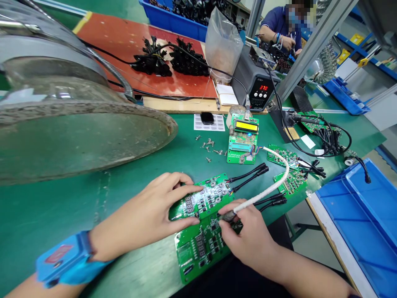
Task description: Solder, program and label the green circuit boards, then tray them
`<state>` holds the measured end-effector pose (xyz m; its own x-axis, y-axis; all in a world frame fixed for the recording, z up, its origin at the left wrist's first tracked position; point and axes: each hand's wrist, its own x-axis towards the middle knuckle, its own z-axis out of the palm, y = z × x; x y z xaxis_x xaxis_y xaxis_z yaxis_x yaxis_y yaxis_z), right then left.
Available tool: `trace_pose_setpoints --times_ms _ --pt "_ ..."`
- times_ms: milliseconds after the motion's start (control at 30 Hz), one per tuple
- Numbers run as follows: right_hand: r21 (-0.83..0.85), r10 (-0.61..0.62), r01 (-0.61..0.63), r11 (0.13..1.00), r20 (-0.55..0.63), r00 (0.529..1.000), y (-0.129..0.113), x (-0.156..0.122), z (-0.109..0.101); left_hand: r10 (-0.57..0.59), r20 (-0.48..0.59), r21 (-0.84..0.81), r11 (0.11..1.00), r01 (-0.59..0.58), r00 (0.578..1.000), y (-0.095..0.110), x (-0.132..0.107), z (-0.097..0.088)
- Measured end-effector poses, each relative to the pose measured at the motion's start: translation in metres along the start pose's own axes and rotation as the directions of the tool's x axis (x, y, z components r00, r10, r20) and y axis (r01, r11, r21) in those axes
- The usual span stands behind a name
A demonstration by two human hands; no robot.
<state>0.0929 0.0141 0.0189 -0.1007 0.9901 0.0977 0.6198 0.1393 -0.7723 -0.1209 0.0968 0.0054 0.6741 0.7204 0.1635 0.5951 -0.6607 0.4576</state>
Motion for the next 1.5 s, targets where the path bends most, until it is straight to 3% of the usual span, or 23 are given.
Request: trace_pose_setpoints --times_ms 100,467,700,967,1500 --pt "0.001 0.000 0.000 1.000 0.006 1.000 -0.0007 0.0005 -0.0005 -0.025 0.041 -0.014 1.000 0.026 0.999 0.0013 0.0009 -0.0019" --pt "0.005 0.006 -0.006 1.000 0.003 1.000 0.0004 0.0004 0.0004 -0.032 0.016 -0.031 0.999 0.033 0.999 -0.0006 0.0014 0.0008" --pt "-0.020 0.010 -0.011 1.000 -0.064 0.998 0.0024 -0.0010 0.0053 -0.025 0.017 -0.021 0.999 0.025 1.000 -0.0007 0.0005 0.0013" --pt "-0.026 -0.011 0.011 1.000 0.010 1.000 -0.0003 0.0003 -0.0026 -0.025 0.024 -0.019 0.999 0.025 0.999 0.0005 0.0016 0.0001" --pt "-0.026 -0.033 0.034 0.999 0.016 0.999 0.0031 0.0012 -0.0009 -0.040 0.042 0.033 0.999 0.038 0.998 0.0025 0.0013 -0.0011"
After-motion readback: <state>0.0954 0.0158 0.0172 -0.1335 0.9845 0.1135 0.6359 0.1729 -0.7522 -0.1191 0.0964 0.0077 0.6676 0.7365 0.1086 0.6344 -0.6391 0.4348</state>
